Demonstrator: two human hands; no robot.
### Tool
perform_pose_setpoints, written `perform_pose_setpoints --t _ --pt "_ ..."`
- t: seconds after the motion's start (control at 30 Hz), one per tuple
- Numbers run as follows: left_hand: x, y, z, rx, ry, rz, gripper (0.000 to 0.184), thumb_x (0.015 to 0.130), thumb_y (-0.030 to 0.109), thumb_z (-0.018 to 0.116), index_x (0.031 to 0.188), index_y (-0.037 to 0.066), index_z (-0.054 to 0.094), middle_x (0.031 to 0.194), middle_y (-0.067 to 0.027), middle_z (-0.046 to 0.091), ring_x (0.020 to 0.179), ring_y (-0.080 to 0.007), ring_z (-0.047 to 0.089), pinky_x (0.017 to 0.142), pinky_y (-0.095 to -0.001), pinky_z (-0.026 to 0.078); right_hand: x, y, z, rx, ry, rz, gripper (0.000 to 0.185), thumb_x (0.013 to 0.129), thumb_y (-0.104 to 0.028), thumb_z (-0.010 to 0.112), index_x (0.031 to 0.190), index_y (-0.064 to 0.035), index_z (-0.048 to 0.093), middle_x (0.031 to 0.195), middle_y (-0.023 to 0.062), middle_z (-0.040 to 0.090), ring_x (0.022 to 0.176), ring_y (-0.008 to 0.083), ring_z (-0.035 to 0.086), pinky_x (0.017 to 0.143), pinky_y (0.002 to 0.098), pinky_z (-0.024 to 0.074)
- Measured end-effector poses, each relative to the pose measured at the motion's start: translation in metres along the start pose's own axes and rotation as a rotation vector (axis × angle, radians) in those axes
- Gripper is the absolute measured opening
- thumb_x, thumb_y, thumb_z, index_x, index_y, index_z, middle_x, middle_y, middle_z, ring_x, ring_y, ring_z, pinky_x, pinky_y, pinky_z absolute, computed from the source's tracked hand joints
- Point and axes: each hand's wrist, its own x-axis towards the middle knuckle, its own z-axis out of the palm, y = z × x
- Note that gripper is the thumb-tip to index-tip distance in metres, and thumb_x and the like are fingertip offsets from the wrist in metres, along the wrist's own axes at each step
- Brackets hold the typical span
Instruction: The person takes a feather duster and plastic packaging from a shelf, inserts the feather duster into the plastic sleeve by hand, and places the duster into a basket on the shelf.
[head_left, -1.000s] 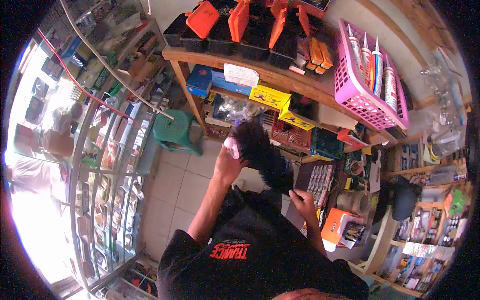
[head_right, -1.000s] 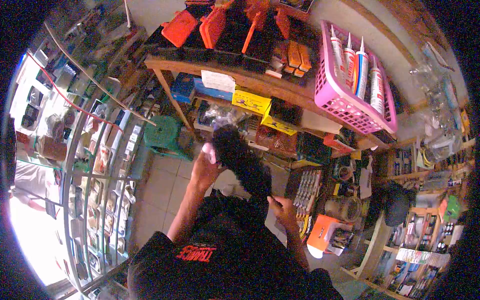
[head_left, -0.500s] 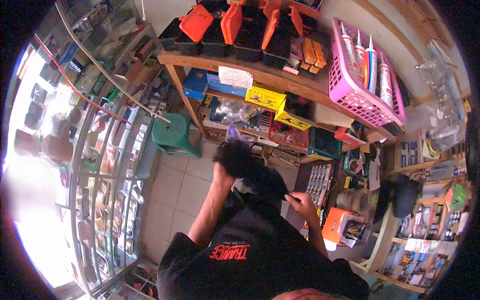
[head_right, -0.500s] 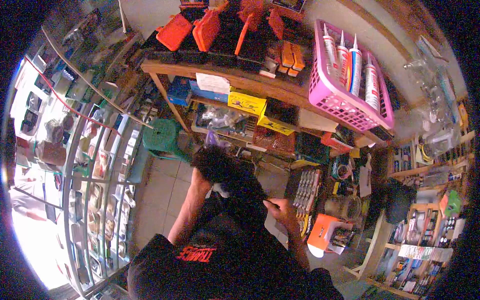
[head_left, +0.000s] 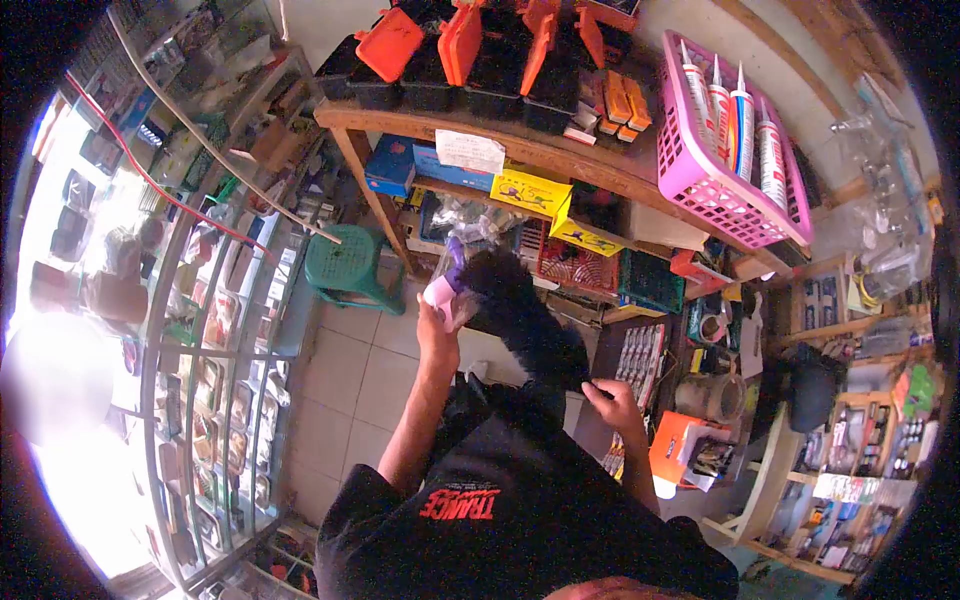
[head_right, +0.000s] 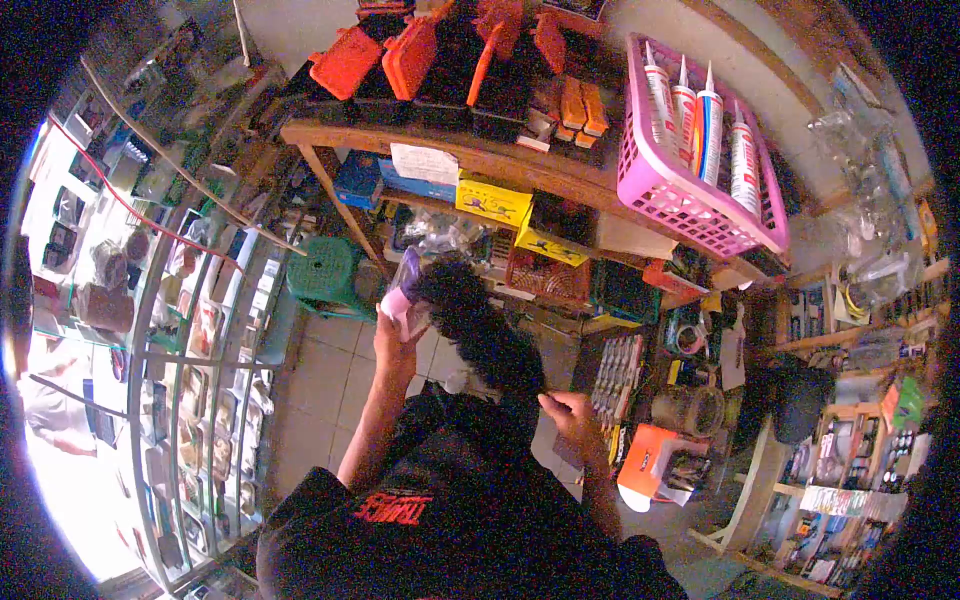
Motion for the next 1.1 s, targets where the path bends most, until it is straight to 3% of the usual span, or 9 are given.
perform_pose_setpoints --t 0.17,0.6,0.63,0.7,0.77,0.8,0.9,1.03,1.1 --pt "-0.011 0.009 -0.003 0.213 -0.158 0.079 0.043 0.102 0.033 0.033 0.129 0.002 0.044 0.121 -0.0116 0.057 0.110 -0.0223 0.057 0.095 -0.0402 0.046 -0.002 0.023 -0.010 -0.003 -0.044 0.005 0.032 0.089 -0.021 0.062 0.064 -0.0019 0.054 0.053 -0.0011 0.046 0.051 0.0067 0.043 0.048 0.0279 0.0321" --pt "0.006 0.015 -0.003 0.015 -0.577 -0.304 0.034 0.100 0.019 0.036 0.121 0.001 0.054 0.113 -0.0083 0.062 0.105 -0.0193 0.059 0.094 -0.0346 0.046 0.001 0.027 -0.049 0.010 -0.176 0.179 0.025 0.086 -0.022 0.067 0.078 0.0018 0.067 0.063 0.0070 0.063 0.059 0.0131 0.059 0.056 0.0297 0.0433" --pt "-0.001 0.010 -0.001 0.074 -0.251 -0.273 0.032 0.099 0.021 0.039 0.118 0.002 0.056 0.110 -0.0076 0.063 0.102 -0.0177 0.059 0.091 -0.0338 0.047 -0.001 0.029 -0.049 0.032 -0.170 0.188 0.026 0.086 -0.023 0.067 0.077 0.0019 0.066 0.062 0.0064 0.062 0.058 0.0127 0.058 0.055 0.0296 0.0429" --pt "0.009 0.001 -0.015 1.063 -0.501 0.315 0.032 0.097 0.019 0.047 0.121 0.000 0.054 0.112 -0.0085 0.063 0.101 -0.0156 0.058 0.091 -0.0334 0.046 0.002 0.017 -0.046 0.080 -0.149 0.201 0.028 0.087 -0.024 0.066 0.075 0.0021 0.065 0.060 0.0051 0.060 0.057 0.0119 0.056 0.055 0.0294 0.0421" --pt "0.011 -0.006 -0.014 0.663 -0.429 0.214 0.036 0.094 0.014 0.054 0.126 -0.002 0.051 0.111 -0.0107 0.063 0.100 -0.0152 0.056 0.090 -0.0338 0.046 0.004 0.014 -0.045 -0.009 -0.201 0.073 0.030 0.087 -0.026 0.066 0.077 0.0024 0.065 0.062 0.0047 0.062 0.057 0.0121 0.056 0.055 0.0294 0.0422" --pt "0.011 -0.005 -0.011 0.202 -0.395 -0.149 0.039 0.094 0.012 0.053 0.130 -0.003 0.047 0.113 -0.0130 0.062 0.100 -0.0166 0.056 0.090 -0.0352 0.046 0.003 0.009 -0.044 -0.006 -0.209 0.097 0.030 0.088 -0.026 0.066 0.078 0.0024 0.066 0.063 0.0052 0.062 0.058 0.0125 0.056 0.056 0.0291 0.0426" --pt "-0.004 0.013 -0.005 1.007 -0.312 0.114 0.038 0.095 0.019 0.054 0.129 0.003 0.049 0.125 -0.0085 0.057 0.112 -0.0198 0.054 0.099 -0.0333 0.040 0.005 0.004 -0.036 0.049 -0.172 0.210 0.031 0.088 -0.029 0.066 0.084 0.0018 0.069 0.072 0.0095 0.067 0.066 0.0154 0.062 0.063 0.0278 0.0456" --pt "0.002 0.006 -0.007 0.312 -0.451 -0.002 0.038 0.097 0.029 0.050 0.125 0.003 0.052 0.122 -0.0079 0.058 0.106 -0.0197 0.057 0.094 -0.0351 0.044 0.007 0.013 -0.029 -0.032 -0.238 0.111 0.033 0.088 -0.031 0.065 0.090 0.0026 0.069 0.077 0.0106 0.070 0.070 0.0157 0.063 0.067 0.0284 0.0473" --pt "0.018 -0.008 -0.033 0.443 -0.411 -0.009 0.042 0.098 0.034 0.045 0.127 0.004 0.051 0.120 -0.0079 0.058 0.106 -0.0184 0.056 0.093 -0.0327 0.045 0.007 0.010 -0.022 0.010 -0.255 0.083 0.034 0.088 -0.031 0.065 0.090 0.0031 0.069 0.078 0.0110 0.070 0.072 0.0161 0.064 0.068 0.0292 0.0477"
